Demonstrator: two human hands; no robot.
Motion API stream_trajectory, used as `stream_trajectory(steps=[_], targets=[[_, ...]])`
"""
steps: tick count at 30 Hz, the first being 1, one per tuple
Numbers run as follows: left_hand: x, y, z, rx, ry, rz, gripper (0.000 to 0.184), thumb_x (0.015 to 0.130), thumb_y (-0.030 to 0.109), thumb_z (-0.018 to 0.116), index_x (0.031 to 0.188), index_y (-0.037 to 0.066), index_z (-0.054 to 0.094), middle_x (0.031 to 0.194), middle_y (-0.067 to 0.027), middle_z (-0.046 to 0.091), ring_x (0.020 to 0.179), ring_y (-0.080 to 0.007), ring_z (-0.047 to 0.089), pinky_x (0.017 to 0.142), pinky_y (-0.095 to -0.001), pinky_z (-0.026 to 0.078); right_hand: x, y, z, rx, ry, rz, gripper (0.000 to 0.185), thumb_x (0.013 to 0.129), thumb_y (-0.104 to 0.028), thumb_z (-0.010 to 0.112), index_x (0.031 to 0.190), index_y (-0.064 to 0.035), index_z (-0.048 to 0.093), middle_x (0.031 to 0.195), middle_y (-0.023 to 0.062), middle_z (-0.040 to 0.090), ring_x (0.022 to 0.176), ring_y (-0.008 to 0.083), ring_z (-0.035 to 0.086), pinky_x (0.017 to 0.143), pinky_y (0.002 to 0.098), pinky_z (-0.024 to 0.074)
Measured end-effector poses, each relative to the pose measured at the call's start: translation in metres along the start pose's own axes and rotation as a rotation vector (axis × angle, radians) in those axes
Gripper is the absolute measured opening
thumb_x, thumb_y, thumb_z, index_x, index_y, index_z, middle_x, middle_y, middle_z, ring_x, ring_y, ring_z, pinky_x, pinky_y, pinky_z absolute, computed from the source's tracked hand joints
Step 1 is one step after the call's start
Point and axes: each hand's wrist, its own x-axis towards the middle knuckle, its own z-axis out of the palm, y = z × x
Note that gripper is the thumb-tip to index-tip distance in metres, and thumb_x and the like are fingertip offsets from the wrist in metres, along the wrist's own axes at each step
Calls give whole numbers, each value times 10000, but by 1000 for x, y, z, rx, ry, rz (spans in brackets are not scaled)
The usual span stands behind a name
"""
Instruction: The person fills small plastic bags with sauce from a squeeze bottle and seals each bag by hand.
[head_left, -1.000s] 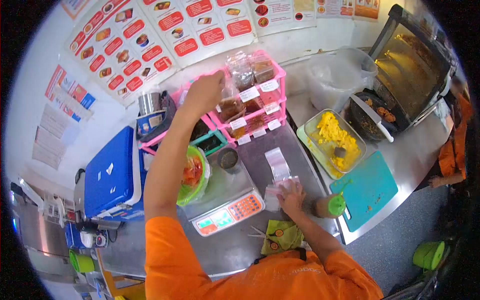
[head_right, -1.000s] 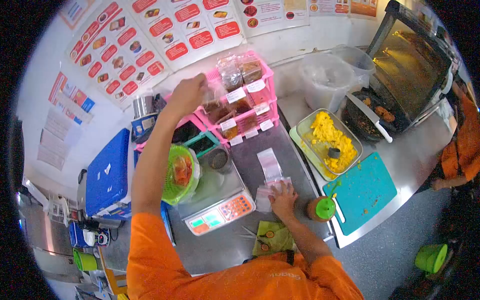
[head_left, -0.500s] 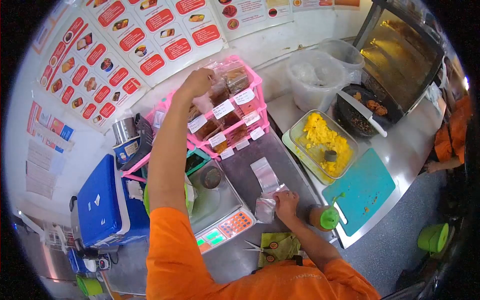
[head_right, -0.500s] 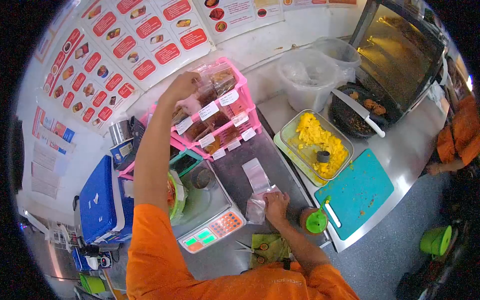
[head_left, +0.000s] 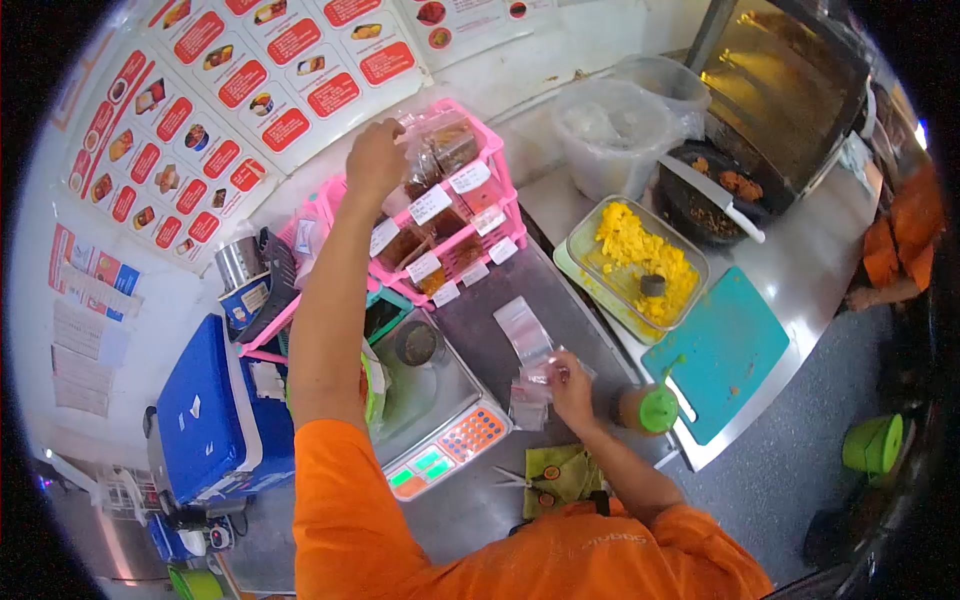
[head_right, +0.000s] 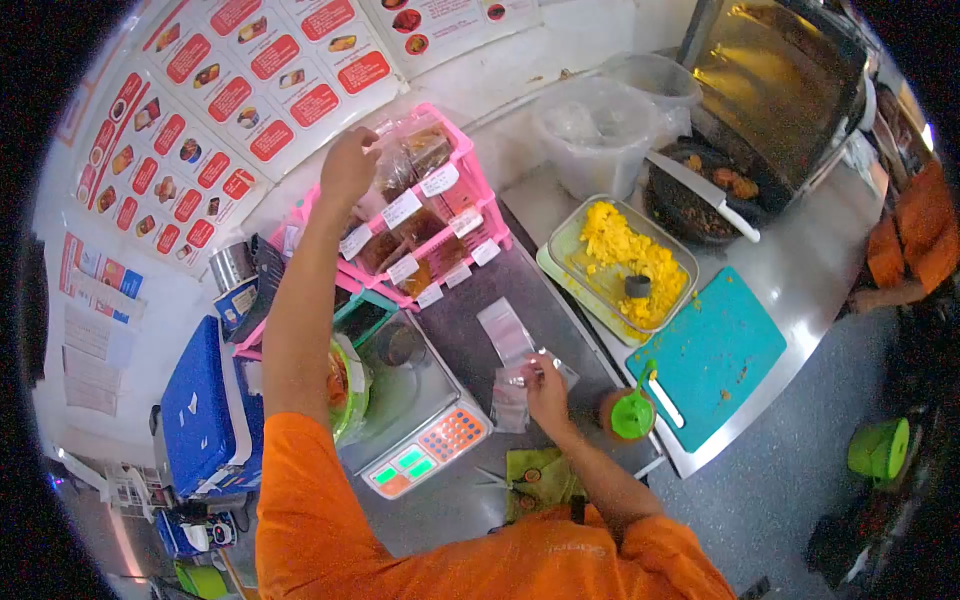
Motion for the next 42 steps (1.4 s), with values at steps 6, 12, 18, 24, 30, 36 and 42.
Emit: stream_trajectory(steps=[6, 12, 18, 24, 30, 36, 42], targets=[[-140, 97, -51, -632, -712, 237, 199, 848, 199, 636, 937, 23, 662, 915, -145, 669, 856, -268, 643, 771, -405, 498, -17, -107, -15, 313, -54, 14, 341, 866, 2, 635, 1178, -34, 502, 850, 60, 644, 747, 112, 616, 674, 257, 507], [-275, 159, -115, -661, -647, 175, 164, 837, 165, 654, 913, 21, 668, 863, -139, 654, 802, -274, 638, 724, -381, 483, -45, -176, -53, -35, -253, -447, 365, 836, -42, 665, 1180, -52, 543, 813, 96, 664, 746, 184, 650, 677, 308, 508], [-345, 219, -151, -669, -558, 3, 115, 852, 112, 620, 888, 13, 665, 794, -163, 631, 711, -315, 618, 644, -386, 474, -105, -184, -90, -292, -166, -798, 330, 819, -145, 685, 1137, -95, 613, 934, 108, 651, 889, 298, 621, 806, 411, 479], [-399, 284, -120, -824, -547, -70, 141, 846, 108, 651, 923, 0, 700, 797, -104, 692, 690, -163, 623, 646, -299, 481, -167, -151, -148, -301, 119, -734, 224, 813, -183, 665, 1016, -95, 626, 969, 122, 604, 937, 335, 563, 835, 438, 431], [-438, 358, -94, -1122, -547, -201, 98, 825, 47, 671, 874, -34, 696, 792, -60, 685, 695, -108, 610, 648, -248, 483, -240, -143, -212, -294, 361, -353, 270, 802, -254, 735, 950, -41, 661, 826, 82, 649, 754, 224, 620, 697, 339, 494], [-473, 428, -97, -1294, -715, -175, 95, 789, 14, 708, 863, -45, 699, 755, -71, 685, 663, -115, 626, 620, -236, 493, -293, -114, -267, 460, 103, 313, 234, 860, -167, 699, 986, 29, 685, 848, 111, 690, 719, 167, 647, 647, 270, 522], [-513, 493, -123, -1175, -817, -7, 174, 801, 128, 744, 879, -26, 721, 752, -77, 709, 673, -115, 656, 608, -252, 502, -372, -98, -321, 178, 191, 178, 296, 837, -226, 728, 1022, 4, 712, 850, 90, 705, 768, 117, 652, 657, 249, 504]])
